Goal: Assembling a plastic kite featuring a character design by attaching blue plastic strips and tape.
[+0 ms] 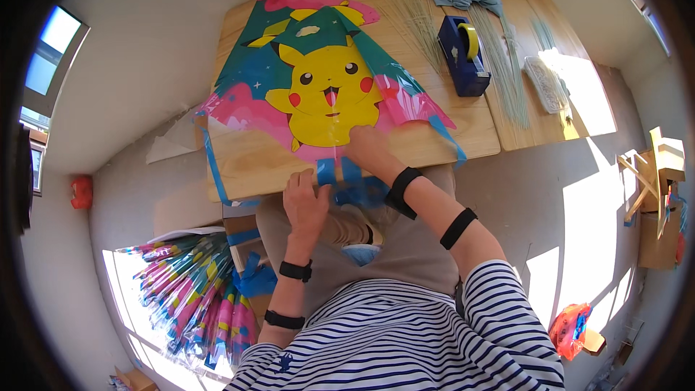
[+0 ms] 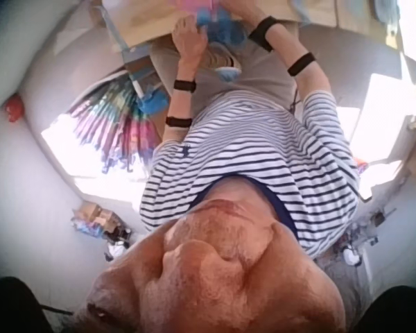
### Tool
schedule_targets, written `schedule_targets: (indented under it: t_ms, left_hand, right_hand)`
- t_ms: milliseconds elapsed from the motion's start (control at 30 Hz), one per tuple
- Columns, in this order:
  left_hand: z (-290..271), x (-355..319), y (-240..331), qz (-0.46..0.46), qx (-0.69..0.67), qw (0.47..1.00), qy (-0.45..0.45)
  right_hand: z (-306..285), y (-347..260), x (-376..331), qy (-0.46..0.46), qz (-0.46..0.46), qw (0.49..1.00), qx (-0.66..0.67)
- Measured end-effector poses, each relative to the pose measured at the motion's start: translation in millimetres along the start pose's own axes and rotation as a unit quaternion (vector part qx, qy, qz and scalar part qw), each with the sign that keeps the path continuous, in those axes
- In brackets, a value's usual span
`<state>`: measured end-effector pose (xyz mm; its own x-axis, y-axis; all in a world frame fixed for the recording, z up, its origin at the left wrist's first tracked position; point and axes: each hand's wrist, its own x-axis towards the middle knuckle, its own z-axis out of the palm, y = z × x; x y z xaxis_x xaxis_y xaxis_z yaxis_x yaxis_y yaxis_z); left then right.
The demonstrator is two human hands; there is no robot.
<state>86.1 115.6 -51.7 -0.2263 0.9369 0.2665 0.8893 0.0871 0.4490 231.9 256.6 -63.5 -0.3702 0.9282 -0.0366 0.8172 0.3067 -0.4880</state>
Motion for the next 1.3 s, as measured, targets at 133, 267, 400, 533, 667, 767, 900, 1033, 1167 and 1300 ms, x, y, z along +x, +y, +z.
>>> schedule_targets:
  t_ms: [133,267,400,533,667,767,900,1033,1167,1300]
  left_hand:
    - [10.8,0.2,-13.0,-0.025,0.011,0.998,-0.064]
    - [18.7,8.5,-18.4,-0.002,0.04,0.997,-0.066]
    - [24.5,11.0,-16.6,0.036,0.026,0.997,-0.063]
    - [30.1,6.7,-18.4,0.047,0.036,0.997,-0.05]
    - [32.7,0.4,-11.0,0.052,0.053,0.995,-0.071]
    - [36.2,-9.1,-8.0,0.038,0.023,0.996,-0.074]
    - [13.2,-13.2,-8.5,0.028,-0.03,0.995,-0.086]
    - [-4.6,0.9,-21.4,0.024,0.002,0.999,-0.048]
    - [-6.2,29.3,-40.4,0.075,0.053,0.996,-0.02]
    - [10.8,51.6,-42.6,0.096,0.08,0.987,-0.105]
  right_hand:
    - [12.7,1.8,-17.5,0.023,-0.02,0.998,-0.054]
    - [5.6,0.1,-35.8,0.006,-0.021,0.999,-0.028]
    - [5.7,3.3,-33.3,0.058,0.0,0.998,-0.026]
    - [-2.5,-18.7,-18.9,0.123,-0.006,0.992,-0.02]
    - [-1.8,-42.5,0.0,0.079,0.006,0.997,0.004]
    - [34.5,-30.5,15.5,0.156,-0.011,0.988,-0.018]
    - [49.3,-26.8,16.7,0.203,-0.011,0.979,-0.024]
    - [42.1,-29.1,10.3,0.182,0.016,0.983,0.004]
    - [27.9,-24.5,-0.7,0.108,0.048,0.993,0.016]
    - [15.5,-13.2,4.5,0.111,0.06,0.991,0.048]
